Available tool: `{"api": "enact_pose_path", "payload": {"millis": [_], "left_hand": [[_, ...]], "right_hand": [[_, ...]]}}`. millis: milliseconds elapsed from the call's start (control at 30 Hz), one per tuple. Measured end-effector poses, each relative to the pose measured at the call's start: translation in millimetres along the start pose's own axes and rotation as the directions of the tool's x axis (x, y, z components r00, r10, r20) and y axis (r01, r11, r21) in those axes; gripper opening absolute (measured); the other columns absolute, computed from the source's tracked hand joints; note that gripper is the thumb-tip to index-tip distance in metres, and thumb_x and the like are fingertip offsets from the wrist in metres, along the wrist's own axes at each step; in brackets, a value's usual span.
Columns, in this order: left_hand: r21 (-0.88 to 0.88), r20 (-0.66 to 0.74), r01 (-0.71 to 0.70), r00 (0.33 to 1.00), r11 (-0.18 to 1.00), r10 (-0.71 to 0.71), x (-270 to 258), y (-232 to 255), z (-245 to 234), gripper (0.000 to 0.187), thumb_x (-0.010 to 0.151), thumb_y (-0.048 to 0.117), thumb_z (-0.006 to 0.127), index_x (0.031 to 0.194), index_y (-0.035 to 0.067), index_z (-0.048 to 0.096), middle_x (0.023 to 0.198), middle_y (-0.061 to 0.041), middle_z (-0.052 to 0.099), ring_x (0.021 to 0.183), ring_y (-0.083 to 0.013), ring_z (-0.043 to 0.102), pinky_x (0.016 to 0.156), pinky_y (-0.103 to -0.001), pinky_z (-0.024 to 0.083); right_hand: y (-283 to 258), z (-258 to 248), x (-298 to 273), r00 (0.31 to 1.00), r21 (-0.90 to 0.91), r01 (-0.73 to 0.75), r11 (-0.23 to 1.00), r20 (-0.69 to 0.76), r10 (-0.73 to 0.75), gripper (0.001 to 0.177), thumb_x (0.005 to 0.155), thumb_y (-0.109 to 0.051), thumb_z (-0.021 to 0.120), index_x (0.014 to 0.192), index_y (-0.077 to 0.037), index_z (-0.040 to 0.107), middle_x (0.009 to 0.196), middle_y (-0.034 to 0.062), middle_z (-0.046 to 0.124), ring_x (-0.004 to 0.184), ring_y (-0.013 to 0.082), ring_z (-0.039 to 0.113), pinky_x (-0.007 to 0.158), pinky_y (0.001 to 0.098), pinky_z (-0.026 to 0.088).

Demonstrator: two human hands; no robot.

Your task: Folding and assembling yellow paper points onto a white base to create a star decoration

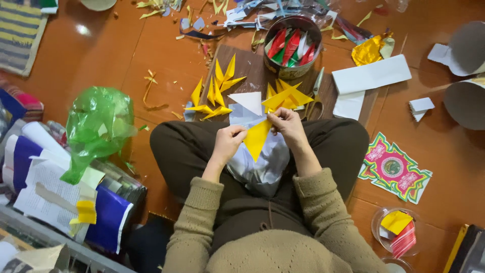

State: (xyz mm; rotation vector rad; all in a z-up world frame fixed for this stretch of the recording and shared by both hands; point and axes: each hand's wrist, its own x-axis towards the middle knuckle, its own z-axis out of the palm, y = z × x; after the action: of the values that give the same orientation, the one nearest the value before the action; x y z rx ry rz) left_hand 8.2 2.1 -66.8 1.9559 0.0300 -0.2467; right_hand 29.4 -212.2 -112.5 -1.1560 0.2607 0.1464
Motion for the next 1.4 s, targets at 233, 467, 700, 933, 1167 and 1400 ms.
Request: {"api": "enact_pose_path", "payload": {"millis": [233,467,700,933,1167,1400], "left_hand": [[-0.235,-0.029,0.012,0.999,0.972,-0.019,-4,47,-9,0.027,0.096,0.015,0.056,0.111,-0.004,0.068,0.107,-0.022,0.069,0.102,-0.0259,0.062,0.090,-0.042,0.051],[-0.300,0.136,0.184,0.979,0.936,-0.149,-3,39,-7,0.034,0.085,0.008,0.068,0.117,-0.003,0.066,0.090,-0.019,0.070,0.070,-0.0229,0.064,0.059,-0.036,0.055],[-0.436,0.304,0.288,0.939,0.853,-0.162,-6,20,-30,0.031,0.085,0.006,0.063,0.114,-0.006,0.068,0.087,-0.027,0.072,0.068,-0.0342,0.071,0.057,-0.034,0.054],[-0.345,0.647,0.468,0.747,0.814,-0.156,-20,75,-22,0.101,0.059,0.059,0.067,0.144,0.011,0.041,0.107,-0.031,0.072,0.094,-0.0372,0.072,0.080,-0.041,0.054],[-0.277,0.643,0.510,0.729,0.814,-0.237,-7,36,10,0.026,0.097,0.025,0.051,0.105,0.001,0.052,0.073,-0.014,0.060,0.065,-0.0269,0.064,0.067,-0.038,0.056],[-0.151,0.351,0.160,0.931,0.975,-0.099,10,-4,33,0.041,0.102,0.029,0.053,0.130,0.001,0.061,0.117,-0.018,0.068,0.106,-0.0197,0.063,0.087,-0.039,0.055]], "right_hand": [[-9,-4,2,0.995,0.089,0.043,0.995,-0.088,-0.035,0.015,0.085,-0.006,0.075,0.083,0.003,0.064,0.068,0.0100,0.060,0.053,0.0183,0.067,0.047,0.0279,0.058],[-33,1,-15,0.955,-0.011,-0.004,1.000,0.296,0.007,0.010,0.088,0.001,0.064,0.095,-0.001,0.058,0.073,0.0159,0.065,0.057,0.0232,0.068,0.052,0.0322,0.058],[-70,4,-32,0.871,0.052,-0.054,0.997,0.490,0.021,0.006,0.093,-0.004,0.059,0.098,-0.004,0.061,0.080,0.0101,0.064,0.061,0.0140,0.067,0.058,0.0227,0.054],[-57,2,-31,0.816,-0.030,-0.011,0.999,0.577,0.026,0.008,0.097,-0.008,0.059,0.097,-0.002,0.064,0.074,0.0082,0.066,0.064,0.0113,0.066,0.062,0.0225,0.057],[-50,4,-27,0.801,-0.127,0.070,0.989,0.598,0.020,0.016,0.093,0.003,0.051,0.093,-0.002,0.067,0.073,0.0105,0.068,0.066,0.0168,0.068,0.063,0.0264,0.057],[-21,3,-8,0.943,0.018,0.027,0.999,0.331,-0.031,0.030,0.090,-0.002,0.065,0.119,0.002,0.064,0.095,0.0123,0.069,0.070,0.0148,0.067,0.052,0.0227,0.055]]}}
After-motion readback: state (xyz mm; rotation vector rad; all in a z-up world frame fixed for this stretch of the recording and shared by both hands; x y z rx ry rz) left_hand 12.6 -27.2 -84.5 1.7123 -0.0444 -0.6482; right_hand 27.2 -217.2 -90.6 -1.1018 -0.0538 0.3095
